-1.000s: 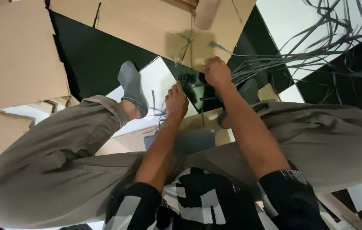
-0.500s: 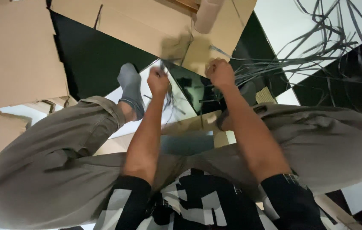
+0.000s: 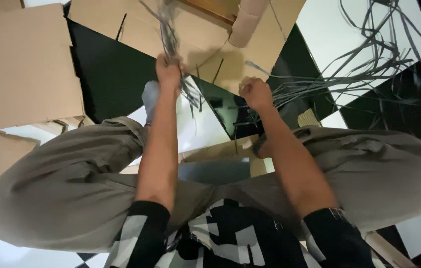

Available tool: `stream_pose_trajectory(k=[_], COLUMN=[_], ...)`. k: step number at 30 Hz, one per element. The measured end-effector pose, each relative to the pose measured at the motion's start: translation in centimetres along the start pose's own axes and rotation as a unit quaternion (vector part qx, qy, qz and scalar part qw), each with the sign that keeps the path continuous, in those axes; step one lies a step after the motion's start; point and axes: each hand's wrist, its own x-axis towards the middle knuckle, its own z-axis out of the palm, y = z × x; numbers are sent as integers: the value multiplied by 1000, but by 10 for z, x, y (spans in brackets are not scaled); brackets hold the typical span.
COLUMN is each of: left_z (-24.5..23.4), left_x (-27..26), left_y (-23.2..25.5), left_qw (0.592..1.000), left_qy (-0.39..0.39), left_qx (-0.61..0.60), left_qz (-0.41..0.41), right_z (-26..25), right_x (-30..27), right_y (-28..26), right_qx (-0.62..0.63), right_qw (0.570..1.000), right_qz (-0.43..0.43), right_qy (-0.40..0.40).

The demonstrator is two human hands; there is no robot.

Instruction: Wrapping a wooden chair leg with cardboard and securing it with multiple plastic ties

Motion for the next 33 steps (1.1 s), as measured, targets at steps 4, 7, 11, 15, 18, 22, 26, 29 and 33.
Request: stream_pose_trajectory(k=[4,7,11,15,18,22,26,29,33], left_z=[-80,-64,-38,-9,10,28,39,40,36], left_x=[68,64,11,-26,-31,-14,2,15,17], left_y=[-141,-148,-87,-55,-59,-69,-70,-83,-120], left_qw=[984,952,907,863,876,753,660,670,645], left_qy=[-27,40,176,152,10,-161,-211,-211,-194], left_qx=[166,300,382,450,411,597,713,702,731], left_qz=[51,39,-5,175,254,226,108,116,109], right_z=[-21,-18,3,-10,-11,3,-11,-6,3], right_x=[-4,-8,-6,-10,-12,-14,-20,-22,-23], right_y=[-19,-17,2,-21,-27,-14,-24,-11,3], right_qx=[58,89,94,109,96,91,91,76,131], right_qw=[998,996,993,992,994,992,989,991,987], right_qz=[-7,3,57,27,30,50,83,66,62], right_qy=[-15,-21,-40,-49,-41,-67,-85,-89,-71])
